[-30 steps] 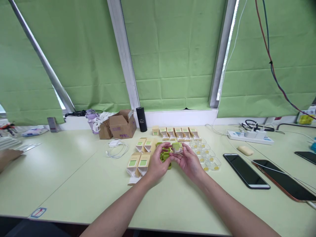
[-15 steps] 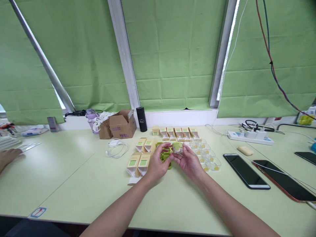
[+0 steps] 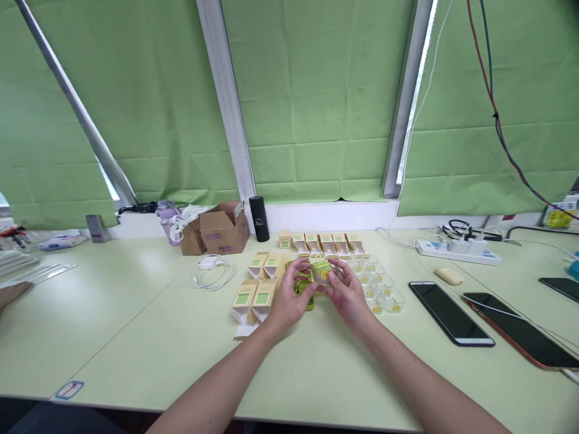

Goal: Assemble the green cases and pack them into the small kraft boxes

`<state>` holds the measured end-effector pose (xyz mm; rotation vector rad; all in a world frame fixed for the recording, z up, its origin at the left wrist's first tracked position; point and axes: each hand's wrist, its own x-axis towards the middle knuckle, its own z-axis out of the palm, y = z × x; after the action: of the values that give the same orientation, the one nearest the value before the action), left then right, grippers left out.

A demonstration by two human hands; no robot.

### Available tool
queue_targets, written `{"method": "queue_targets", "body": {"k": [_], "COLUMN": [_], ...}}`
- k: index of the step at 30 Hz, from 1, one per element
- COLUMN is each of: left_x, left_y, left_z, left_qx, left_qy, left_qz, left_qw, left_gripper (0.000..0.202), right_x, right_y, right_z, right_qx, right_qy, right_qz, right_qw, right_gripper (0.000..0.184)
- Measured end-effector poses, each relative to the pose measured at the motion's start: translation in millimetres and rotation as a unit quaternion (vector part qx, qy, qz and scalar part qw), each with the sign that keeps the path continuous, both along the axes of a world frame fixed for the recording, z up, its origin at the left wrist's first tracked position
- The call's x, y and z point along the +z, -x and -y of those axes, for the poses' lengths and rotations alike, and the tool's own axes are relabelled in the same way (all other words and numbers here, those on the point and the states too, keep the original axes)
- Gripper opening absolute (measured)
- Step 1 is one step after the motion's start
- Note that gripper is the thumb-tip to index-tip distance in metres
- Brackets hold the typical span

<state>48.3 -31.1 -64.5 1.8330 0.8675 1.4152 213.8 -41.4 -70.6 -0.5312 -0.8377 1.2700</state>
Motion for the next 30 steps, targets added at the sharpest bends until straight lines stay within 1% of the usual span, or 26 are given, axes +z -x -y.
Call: {"method": "queue_targets", "body": {"k": [6, 10, 13, 19, 23, 27, 30], "left_x": [0.3, 1.4, 1.2, 2.7, 4.1, 2.1, 1.5], "left_y": [-0.5, -3.6, -5.4, -5.8, -5.0, -3.6, -1.0], "left_z": [-1.2, -1.3, -3.5, -8.8, -9.0, -9.5, -6.4], "left_qx": [-0.021, -0.038, -0.048, -0.102, -0.116, -0.104, -0.076], "left_qy": [0.045, 0.072, 0.082, 0.099, 0.118, 0.126, 0.102], "left_qz": [0.024, 0.05, 0.068, 0.127, 0.14, 0.132, 0.078], "left_qw": [0.998, 0.995, 0.993, 0.982, 0.976, 0.978, 0.989], "left_gripper": [0.058, 0.064, 0.066, 0.068, 0.063, 0.061, 0.057], "right_x": [-0.1, -0.3, 1.8, 8.1, 10.7, 14.3, 21.1], "right_y": [-1.9, -1.5, 0.1, 0.3, -4.7, -13.3, -22.2], "right_z": [1.5, 1.7, 2.9, 6.6, 8.0, 5.8, 0.4], "right_qx": [-0.026, -0.073, -0.102, -0.088, -0.094, -0.161, -0.208], "right_qy": [-0.024, -0.039, -0.046, -0.065, -0.093, -0.102, -0.11], "right_qz": [0.066, 0.113, 0.122, 0.106, 0.111, 0.126, 0.146], "right_qw": [0.997, 0.99, 0.986, 0.988, 0.985, 0.974, 0.961], "right_gripper": [0.06, 0.059, 0.059, 0.063, 0.052, 0.041, 0.036]}}
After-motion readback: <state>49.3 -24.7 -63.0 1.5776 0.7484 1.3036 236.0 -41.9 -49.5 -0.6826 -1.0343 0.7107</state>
